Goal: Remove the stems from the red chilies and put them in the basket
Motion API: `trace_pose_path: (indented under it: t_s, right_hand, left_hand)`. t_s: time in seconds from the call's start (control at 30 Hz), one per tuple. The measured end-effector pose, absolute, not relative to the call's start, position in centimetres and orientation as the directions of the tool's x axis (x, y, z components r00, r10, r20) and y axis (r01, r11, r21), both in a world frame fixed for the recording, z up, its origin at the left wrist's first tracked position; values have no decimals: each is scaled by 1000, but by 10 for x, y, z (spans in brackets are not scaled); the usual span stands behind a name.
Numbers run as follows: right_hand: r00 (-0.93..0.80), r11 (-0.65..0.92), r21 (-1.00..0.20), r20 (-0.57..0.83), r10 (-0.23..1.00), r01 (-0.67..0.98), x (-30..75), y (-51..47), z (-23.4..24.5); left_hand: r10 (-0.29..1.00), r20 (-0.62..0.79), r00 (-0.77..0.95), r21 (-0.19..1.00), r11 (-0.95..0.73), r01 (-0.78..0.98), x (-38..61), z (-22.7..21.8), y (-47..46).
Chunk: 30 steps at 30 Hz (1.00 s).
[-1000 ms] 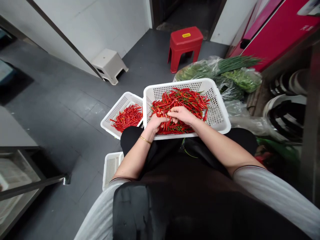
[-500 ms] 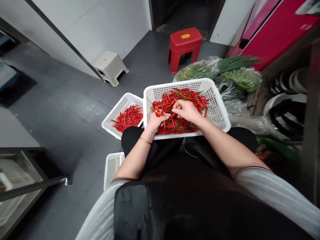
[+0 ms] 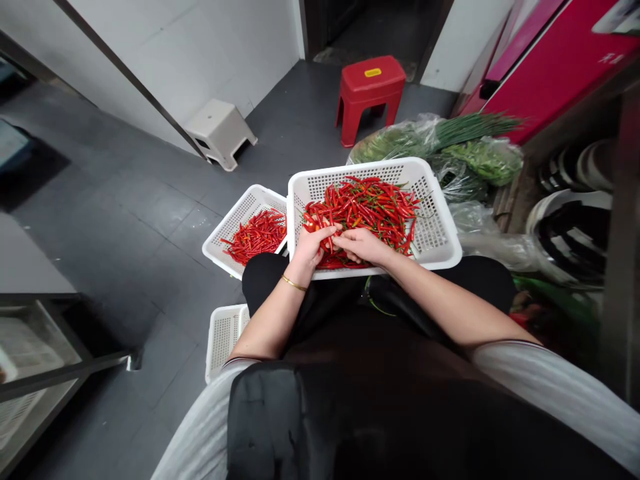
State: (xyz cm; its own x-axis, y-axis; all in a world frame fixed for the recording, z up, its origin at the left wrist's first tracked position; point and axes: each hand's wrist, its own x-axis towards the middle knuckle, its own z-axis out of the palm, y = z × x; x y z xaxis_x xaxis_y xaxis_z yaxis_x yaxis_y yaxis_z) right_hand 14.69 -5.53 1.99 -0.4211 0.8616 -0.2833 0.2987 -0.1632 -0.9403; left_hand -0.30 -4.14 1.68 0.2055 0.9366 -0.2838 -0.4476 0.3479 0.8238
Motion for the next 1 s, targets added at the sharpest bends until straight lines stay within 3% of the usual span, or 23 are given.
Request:
trace_pose_path:
  t_s: [0.1,0.2,0.27,0.33,0.43,0.53,0.67,0.83,0.9,1.0]
  right_hand:
    - [-425,-120,-956,-228,876,267,144,-57,16]
    - [-452,74,-943,-85,888,323,146,-60,23]
    - [-524,320,-845,56,850,429,151,-61,38]
    - [-650,554,-664,133,748,502,156,-58,54]
    - [-746,675,-402,-31,666,619,164,-47,62]
    - [-661,646,-153,-251,707,748,168,-35,40]
    - [-671,706,-13,-324,667,708,155,-30,-9]
    - [-652,656,-87,-267,710,750,147,-24,-15]
    - [-598,561,-211,-210,773,800,154,-19,-3]
    - [-536,400,-539,-117,836,741,166,-18,13]
  left_hand:
    - [924,-265,276,827,365,-428,-6,27,-43]
    - [906,-285,312,804,403,-437,-7,35,-43]
    - [886,-309,344,774,445,-450,-7,40,-41]
    - [871,-321,371,746,474,-467,-7,44,-38]
    - [882,-312,354,745,458,-485,-13,51,-34]
    - [892,-325,315,788,439,-432,-27,52,-33]
    - [906,-333,262,869,403,-289,-40,39,-34]
    - [919,-346,190,936,352,3,-39,9,-29]
    - [932,-299,203,951,274,145,-34,1,-26]
    - [936,-194,294,956,114,269,-27,0,-27]
